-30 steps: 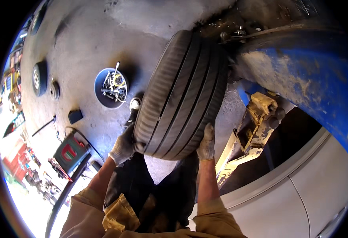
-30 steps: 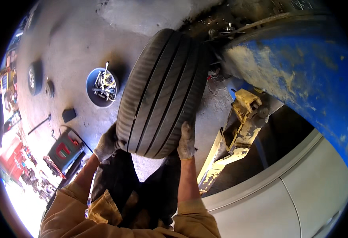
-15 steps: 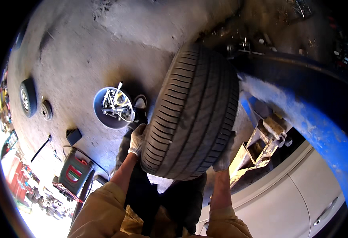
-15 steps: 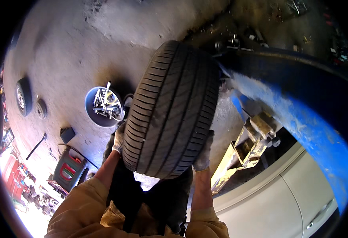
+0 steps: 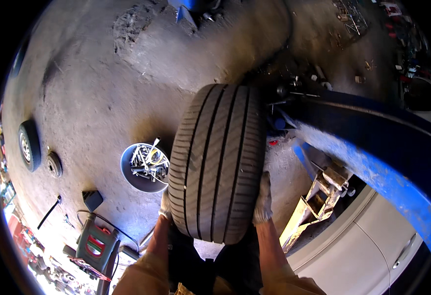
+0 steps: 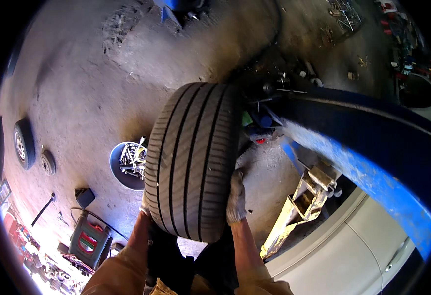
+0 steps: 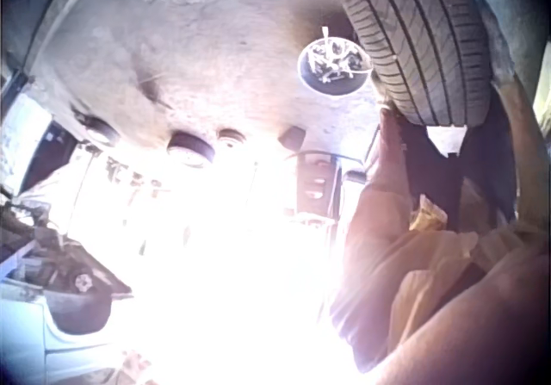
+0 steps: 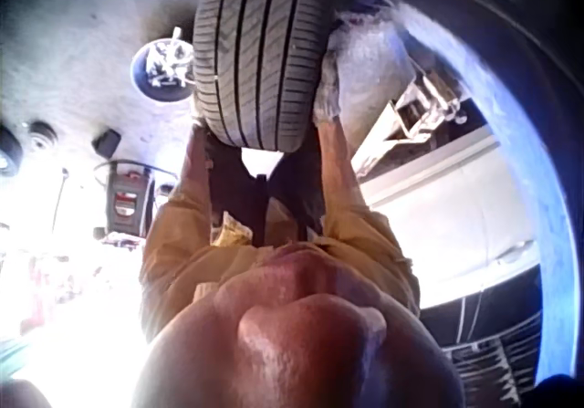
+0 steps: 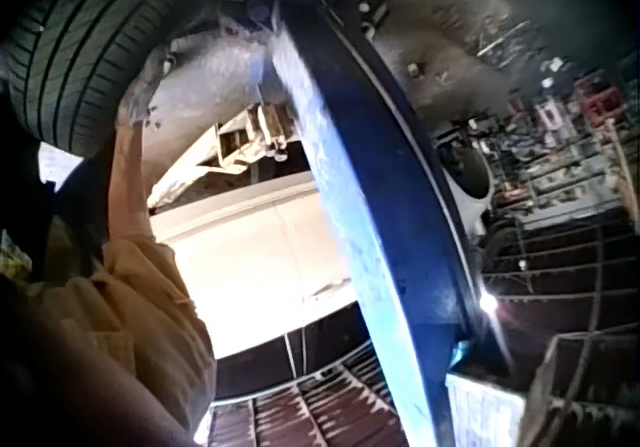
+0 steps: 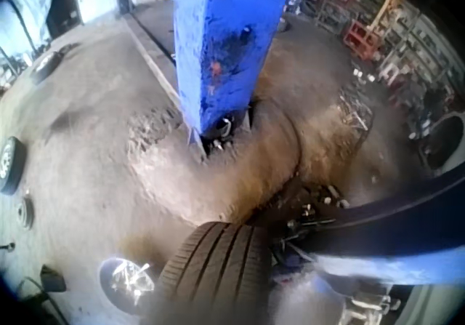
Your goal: The person lifts a car tire and mounts it onto the wheel hub of a vehicle raised on a lift. They then insert lug nuts by hand into the wheel studs and tighten them sequentially using a lug wrench.
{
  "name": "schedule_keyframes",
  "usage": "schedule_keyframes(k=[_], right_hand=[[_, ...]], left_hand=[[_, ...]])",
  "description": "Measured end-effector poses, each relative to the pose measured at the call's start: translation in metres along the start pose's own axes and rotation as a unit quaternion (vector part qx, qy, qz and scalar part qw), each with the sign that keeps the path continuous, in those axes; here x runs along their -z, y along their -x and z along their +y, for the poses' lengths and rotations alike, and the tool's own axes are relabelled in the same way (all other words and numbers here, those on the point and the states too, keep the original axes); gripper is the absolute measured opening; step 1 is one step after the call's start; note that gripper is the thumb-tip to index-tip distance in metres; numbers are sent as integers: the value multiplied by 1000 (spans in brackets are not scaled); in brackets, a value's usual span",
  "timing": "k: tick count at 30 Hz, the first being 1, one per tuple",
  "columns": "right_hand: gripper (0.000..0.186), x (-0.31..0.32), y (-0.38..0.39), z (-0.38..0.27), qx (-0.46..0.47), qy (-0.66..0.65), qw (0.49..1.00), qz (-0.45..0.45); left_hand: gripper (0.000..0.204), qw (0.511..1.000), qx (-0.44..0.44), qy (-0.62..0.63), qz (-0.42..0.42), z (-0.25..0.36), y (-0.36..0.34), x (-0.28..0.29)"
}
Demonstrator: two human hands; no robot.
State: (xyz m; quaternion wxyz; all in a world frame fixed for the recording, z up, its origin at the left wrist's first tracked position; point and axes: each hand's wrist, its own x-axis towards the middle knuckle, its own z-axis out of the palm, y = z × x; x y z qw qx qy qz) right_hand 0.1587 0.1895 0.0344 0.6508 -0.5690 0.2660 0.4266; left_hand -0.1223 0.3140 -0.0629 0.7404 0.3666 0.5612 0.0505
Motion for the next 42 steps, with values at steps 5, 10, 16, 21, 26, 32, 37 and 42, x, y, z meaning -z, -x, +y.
schedule_keyframes(k=[5, 10, 16, 21, 26, 32, 37, 42], right_hand=[[62, -40, 46, -45, 23, 147, 988, 41], [53, -100, 50, -126, 72, 221, 969, -88], [53, -147, 36, -219, 70, 172, 978, -90], [49, -116, 55, -169, 248, 51, 965, -71], [35, -58, -4, -161, 424, 145, 894, 3], [44, -114, -80, -251, 357, 391, 840, 115], [88, -147, -104, -290, 324, 378, 864, 76], [86, -183, -139, -351, 363, 493, 791, 21]], left_hand=[[36, 1000, -7, -2, -1, 31, 33, -4], [37, 997, 8, -76, 21, 104, 53, -22], [48, 995, -93, -28, 14, 282, 44, -68], [56, 980, -135, -125, 78, 388, -44, -142], [56, 933, -281, -221, -29, 428, -58, -211], [41, 960, -252, -112, 43, 419, 15, -245], [76, 839, -354, -363, 197, 360, 33, -266], [64, 776, -420, -411, 229, 410, 2, -303]])
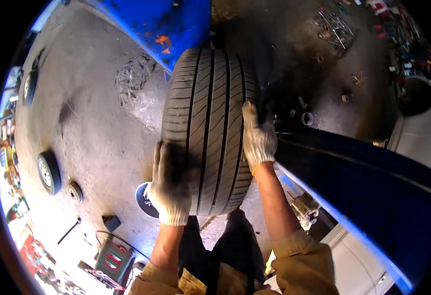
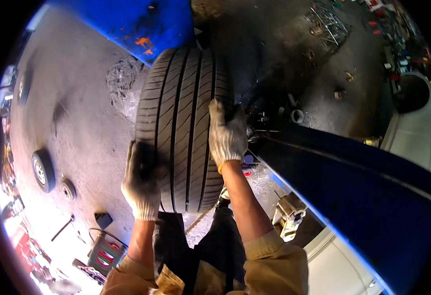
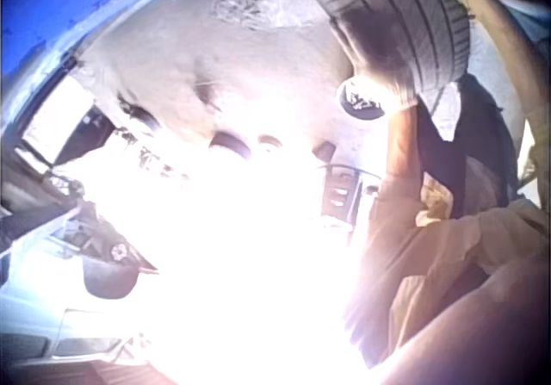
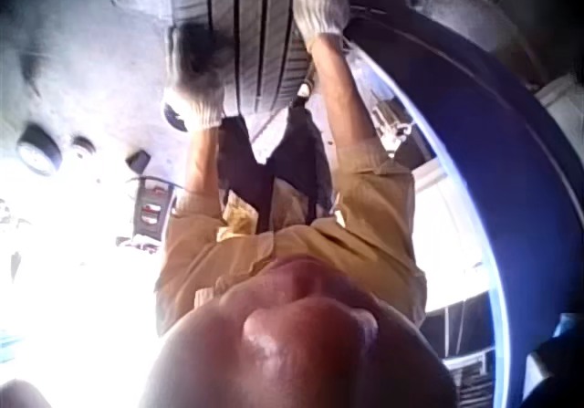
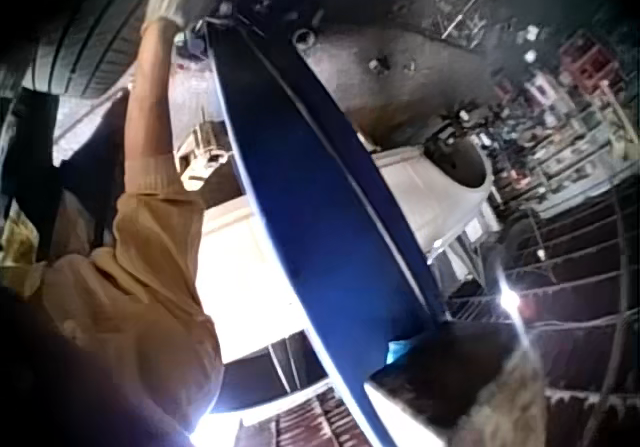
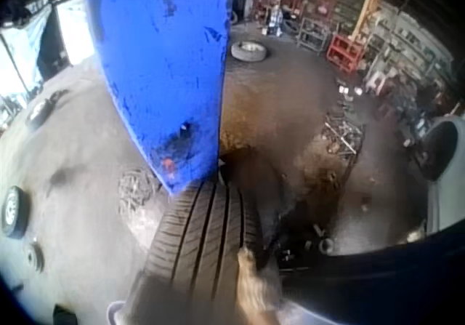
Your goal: The person lifts a car tire and mounts it onto the wheel hub of a vehicle raised on a lift. They then insert lug nuts by hand into the wheel studs and tighten them sequentially using a lug wrench.
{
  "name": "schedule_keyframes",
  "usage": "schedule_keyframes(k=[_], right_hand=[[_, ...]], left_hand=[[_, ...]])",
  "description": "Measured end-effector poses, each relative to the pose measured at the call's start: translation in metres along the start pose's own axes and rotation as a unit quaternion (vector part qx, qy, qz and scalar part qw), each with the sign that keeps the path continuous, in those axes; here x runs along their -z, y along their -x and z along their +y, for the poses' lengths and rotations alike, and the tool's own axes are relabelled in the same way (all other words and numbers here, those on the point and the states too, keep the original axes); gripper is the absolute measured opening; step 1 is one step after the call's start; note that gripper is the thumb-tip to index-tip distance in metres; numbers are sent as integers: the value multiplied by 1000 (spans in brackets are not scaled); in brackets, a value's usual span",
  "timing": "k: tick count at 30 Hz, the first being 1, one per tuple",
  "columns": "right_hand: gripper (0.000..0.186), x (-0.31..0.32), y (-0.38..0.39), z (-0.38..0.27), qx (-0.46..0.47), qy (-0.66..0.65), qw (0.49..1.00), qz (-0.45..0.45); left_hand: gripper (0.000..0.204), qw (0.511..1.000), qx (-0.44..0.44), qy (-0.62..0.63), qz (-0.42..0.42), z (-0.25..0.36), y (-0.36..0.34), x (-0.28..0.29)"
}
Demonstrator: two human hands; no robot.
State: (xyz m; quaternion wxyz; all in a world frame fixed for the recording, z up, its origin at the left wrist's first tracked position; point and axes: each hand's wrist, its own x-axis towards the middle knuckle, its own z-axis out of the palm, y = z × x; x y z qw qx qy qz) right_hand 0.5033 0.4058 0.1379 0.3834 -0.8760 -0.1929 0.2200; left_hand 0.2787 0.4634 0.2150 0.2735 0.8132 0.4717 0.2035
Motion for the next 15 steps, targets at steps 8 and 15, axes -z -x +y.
schedule_keyframes(k=[8, 15], right_hand=[[67, -34, 50, 28, -87, -387, 913, -100], [65, -93, 66, -10, -188, -391, 862, 262]], left_hand=[[57, 995, 36, -31, -88, 28, -205, -23], [56, 960, -124, -122, -217, 74, -331, -68]])
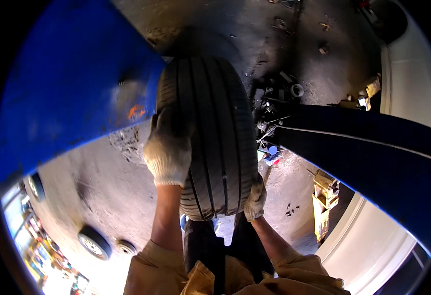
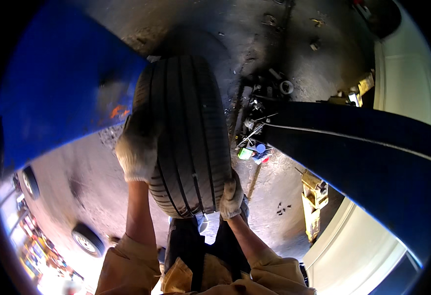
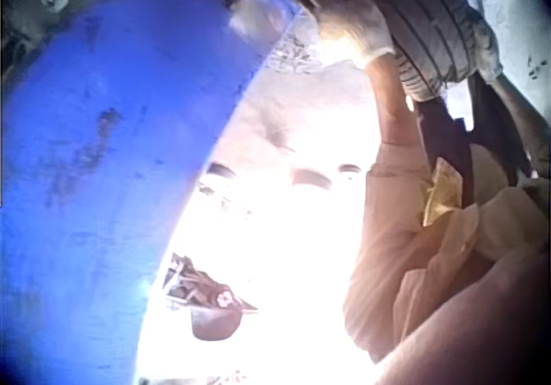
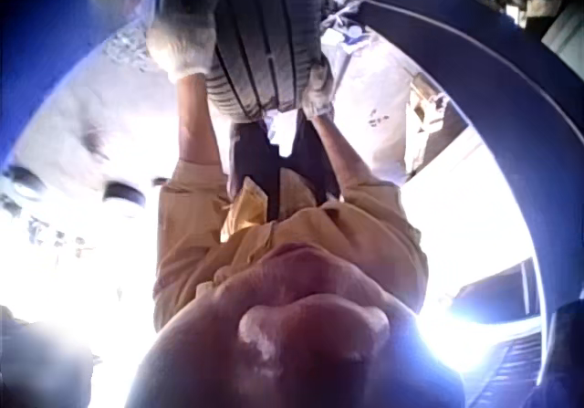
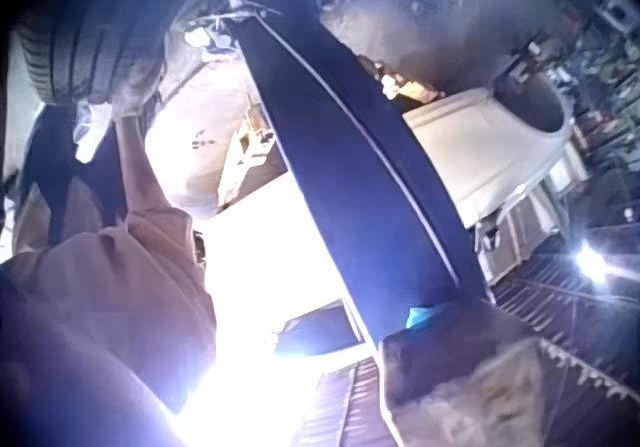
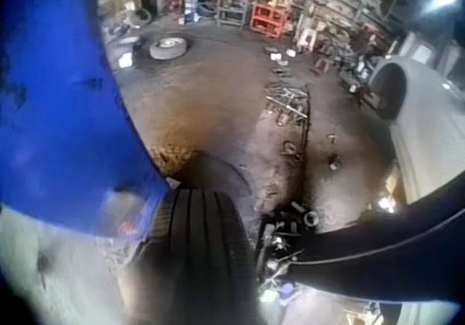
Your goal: The person lifts a car tire and mounts it onto the wheel hub of a vehicle raised on a lift. They then insert lug nuts by hand into the wheel studs and tighten them sequentially using a lug wrench.
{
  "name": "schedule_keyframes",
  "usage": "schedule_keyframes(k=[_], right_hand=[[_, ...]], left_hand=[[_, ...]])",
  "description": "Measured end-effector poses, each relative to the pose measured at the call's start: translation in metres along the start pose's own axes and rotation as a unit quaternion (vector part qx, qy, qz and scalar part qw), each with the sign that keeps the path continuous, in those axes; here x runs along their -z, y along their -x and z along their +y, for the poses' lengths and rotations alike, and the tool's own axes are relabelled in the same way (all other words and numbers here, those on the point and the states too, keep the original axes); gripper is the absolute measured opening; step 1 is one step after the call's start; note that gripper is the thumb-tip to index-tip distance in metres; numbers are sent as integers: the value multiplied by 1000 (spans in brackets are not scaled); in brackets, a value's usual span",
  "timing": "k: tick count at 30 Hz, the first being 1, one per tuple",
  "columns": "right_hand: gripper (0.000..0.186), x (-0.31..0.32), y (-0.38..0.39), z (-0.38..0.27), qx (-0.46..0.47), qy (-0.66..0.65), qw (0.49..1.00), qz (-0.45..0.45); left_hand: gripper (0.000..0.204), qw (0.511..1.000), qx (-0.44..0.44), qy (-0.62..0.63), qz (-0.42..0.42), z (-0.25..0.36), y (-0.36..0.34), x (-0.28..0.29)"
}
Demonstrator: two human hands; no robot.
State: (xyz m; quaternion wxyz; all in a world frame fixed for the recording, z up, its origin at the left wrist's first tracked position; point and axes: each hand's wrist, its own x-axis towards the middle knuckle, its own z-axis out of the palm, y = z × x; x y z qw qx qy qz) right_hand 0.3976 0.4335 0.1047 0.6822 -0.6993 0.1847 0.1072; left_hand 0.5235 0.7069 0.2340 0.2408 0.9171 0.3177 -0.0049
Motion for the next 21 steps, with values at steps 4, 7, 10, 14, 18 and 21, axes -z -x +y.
schedule_keyframes(k=[4, 7, 10, 14, 18, 21], right_hand=[[66, -55, -42, -52, -40, -10, 995, 96], [70, -81, -91, -106, -74, 178, 974, 121], [83, -105, -156, -148, -129, 213, 962, 115], [90, -132, -259, -193, -160, 262, 947, 95], [88, -171, -354, -239, -114, 323, 939, 14], [89, -174, -391, -254, -155, 293, 943, 6]], left_hand=[[40, 988, -122, 92, -8, 2, -94, -3], [39, 920, 19, 349, -176, 4, -150, 10], [57, 955, -125, 230, -140, 7, -148, 33], [86, 972, 68, 120, -188, 20, -76, 27], [94, 976, 69, 155, -134, 31, -94, 6], [82, 977, 26, 154, -142, 53, -161, 6]])
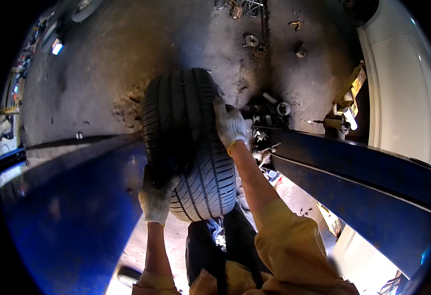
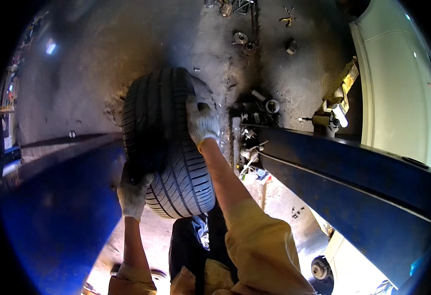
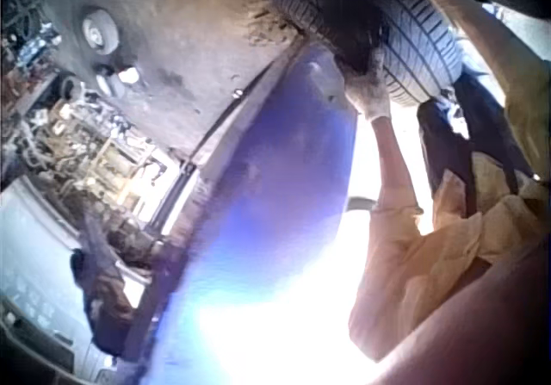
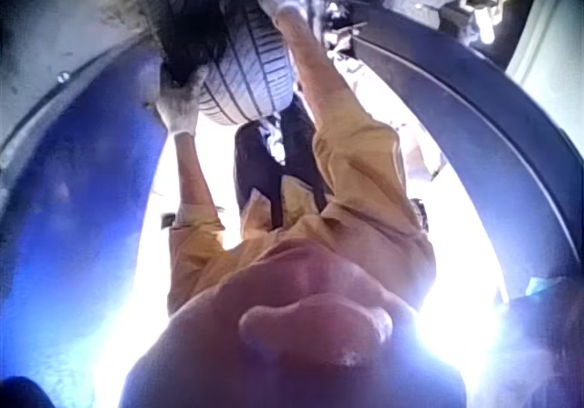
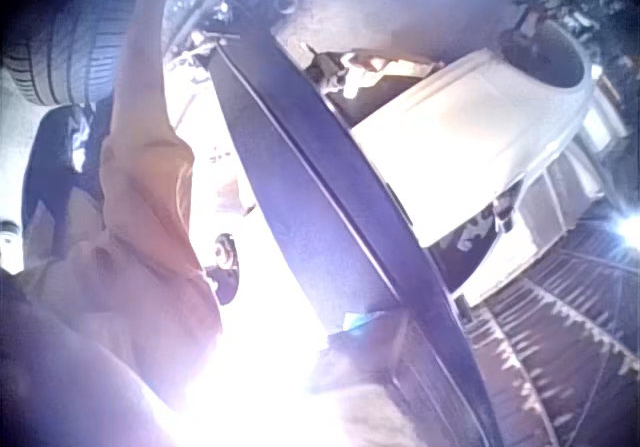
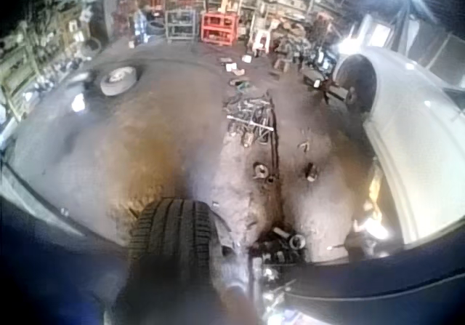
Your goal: The person lifts a car tire and mounts it onto the wheel hub of a vehicle raised on a lift. They then insert lug nuts by hand into the wheel studs and tighten them sequentially using a lug wrench.
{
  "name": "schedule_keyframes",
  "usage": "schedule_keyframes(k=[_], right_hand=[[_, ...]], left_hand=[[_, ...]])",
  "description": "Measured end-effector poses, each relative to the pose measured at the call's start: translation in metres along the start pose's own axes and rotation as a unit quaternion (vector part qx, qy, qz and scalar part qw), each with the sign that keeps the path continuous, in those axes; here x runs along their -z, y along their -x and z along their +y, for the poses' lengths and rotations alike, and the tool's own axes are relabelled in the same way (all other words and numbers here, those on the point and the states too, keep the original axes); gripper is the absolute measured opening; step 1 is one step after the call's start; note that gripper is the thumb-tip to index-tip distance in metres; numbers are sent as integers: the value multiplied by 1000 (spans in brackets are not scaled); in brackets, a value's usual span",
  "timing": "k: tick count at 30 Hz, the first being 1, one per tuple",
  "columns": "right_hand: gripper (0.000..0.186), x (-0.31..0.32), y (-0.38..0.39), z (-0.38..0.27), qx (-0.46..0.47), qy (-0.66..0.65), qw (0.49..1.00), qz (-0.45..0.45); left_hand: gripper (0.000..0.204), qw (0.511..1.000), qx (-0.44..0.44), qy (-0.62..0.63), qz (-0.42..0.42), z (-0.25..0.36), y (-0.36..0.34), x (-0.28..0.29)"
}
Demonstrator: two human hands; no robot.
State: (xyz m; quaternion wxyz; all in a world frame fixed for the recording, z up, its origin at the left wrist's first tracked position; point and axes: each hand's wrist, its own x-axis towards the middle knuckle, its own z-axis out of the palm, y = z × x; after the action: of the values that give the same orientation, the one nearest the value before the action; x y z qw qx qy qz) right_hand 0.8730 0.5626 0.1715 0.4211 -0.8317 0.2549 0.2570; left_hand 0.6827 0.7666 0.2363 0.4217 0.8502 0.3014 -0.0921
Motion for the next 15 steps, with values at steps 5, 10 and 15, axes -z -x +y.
schedule_keyframes(k=[5, 10, 15], right_hand=[[68, 16, -10, 66, 59, -369, 923, -91], [66, 14, -14, 157, -20, -568, 822, -41], [66, 9, -62, 164, -20, -561, 825, 63]], left_hand=[[77, 995, -57, -55, -54, 87, -102, -7], [69, 987, -133, -20, -92, 165, -206, -47], [88, 951, -158, 67, -259, 167, -240, -61]])
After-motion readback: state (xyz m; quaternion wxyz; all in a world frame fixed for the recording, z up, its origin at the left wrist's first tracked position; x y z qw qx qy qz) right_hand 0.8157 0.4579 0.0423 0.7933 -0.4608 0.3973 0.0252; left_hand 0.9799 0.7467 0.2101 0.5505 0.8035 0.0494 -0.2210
